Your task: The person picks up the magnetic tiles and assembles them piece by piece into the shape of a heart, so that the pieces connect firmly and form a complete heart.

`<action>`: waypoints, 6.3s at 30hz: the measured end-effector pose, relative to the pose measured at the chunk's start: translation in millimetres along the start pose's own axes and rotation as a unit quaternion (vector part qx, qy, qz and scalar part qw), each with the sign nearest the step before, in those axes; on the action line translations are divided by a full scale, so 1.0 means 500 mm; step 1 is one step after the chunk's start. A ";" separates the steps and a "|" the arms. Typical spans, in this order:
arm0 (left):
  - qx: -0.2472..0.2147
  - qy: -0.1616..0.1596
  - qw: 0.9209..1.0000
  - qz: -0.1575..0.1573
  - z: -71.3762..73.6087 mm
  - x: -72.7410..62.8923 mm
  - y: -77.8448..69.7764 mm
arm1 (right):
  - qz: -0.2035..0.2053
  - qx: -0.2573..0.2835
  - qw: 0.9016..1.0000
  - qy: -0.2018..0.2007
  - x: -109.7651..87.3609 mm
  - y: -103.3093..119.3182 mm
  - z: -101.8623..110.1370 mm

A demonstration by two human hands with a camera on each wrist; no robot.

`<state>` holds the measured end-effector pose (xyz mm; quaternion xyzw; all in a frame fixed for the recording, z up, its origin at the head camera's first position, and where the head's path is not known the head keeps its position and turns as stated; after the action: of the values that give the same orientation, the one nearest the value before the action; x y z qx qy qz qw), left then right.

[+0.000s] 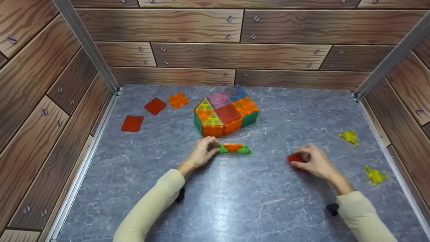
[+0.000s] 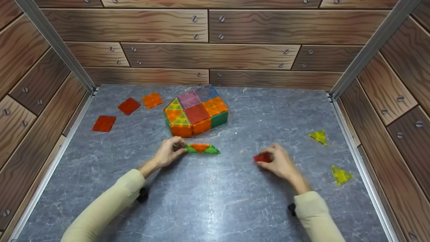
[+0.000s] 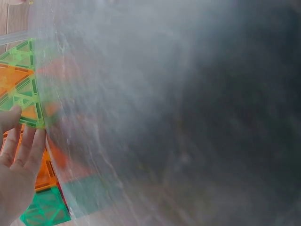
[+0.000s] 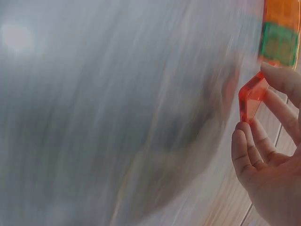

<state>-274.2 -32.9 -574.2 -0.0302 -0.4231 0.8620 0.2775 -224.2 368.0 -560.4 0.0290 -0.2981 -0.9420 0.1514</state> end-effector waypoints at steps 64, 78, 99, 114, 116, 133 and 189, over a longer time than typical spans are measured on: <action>0.028 0.045 0.999 0.002 -0.025 -0.121 -0.054 | 0.046 0.004 0.998 -0.044 -0.046 0.077 -0.030; 0.170 0.175 0.969 -0.048 -0.120 -0.112 -0.109 | -0.071 -0.062 0.990 -0.105 -0.170 -0.209 0.139; 0.185 0.197 0.961 -0.053 -0.125 -0.098 -0.110 | -0.259 -0.102 0.960 -0.013 -0.273 -0.345 0.204; 0.191 0.202 0.959 -0.058 -0.125 -0.096 -0.108 | -0.261 -0.073 0.961 0.046 -0.272 -0.347 0.209; 0.190 0.202 0.959 -0.057 -0.125 -0.096 -0.108 | -0.260 -0.067 0.962 0.043 -0.274 -0.347 0.208; 0.197 0.200 0.957 -0.069 -0.127 -0.094 -0.106 | -0.157 -0.035 0.986 -0.040 -0.196 -0.240 0.163; 0.191 0.196 0.960 -0.061 -0.122 -0.093 -0.105 | 0.141 -0.067 0.974 0.164 0.053 0.280 -0.231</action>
<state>-193.5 12.8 -582.8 -0.1192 -0.1892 0.8855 0.4074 -195.2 187.1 -574.5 0.1309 -0.2061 -0.9113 0.3314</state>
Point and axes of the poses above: each hand's wrist, its own x-axis towards the middle knuckle, its own z-axis out of the back of the hand, y = z × x, the point moved 6 cm from there along x, towards the middle knuckle, and after that the axes turned 6 degrees about y, right-handed, at the moved point
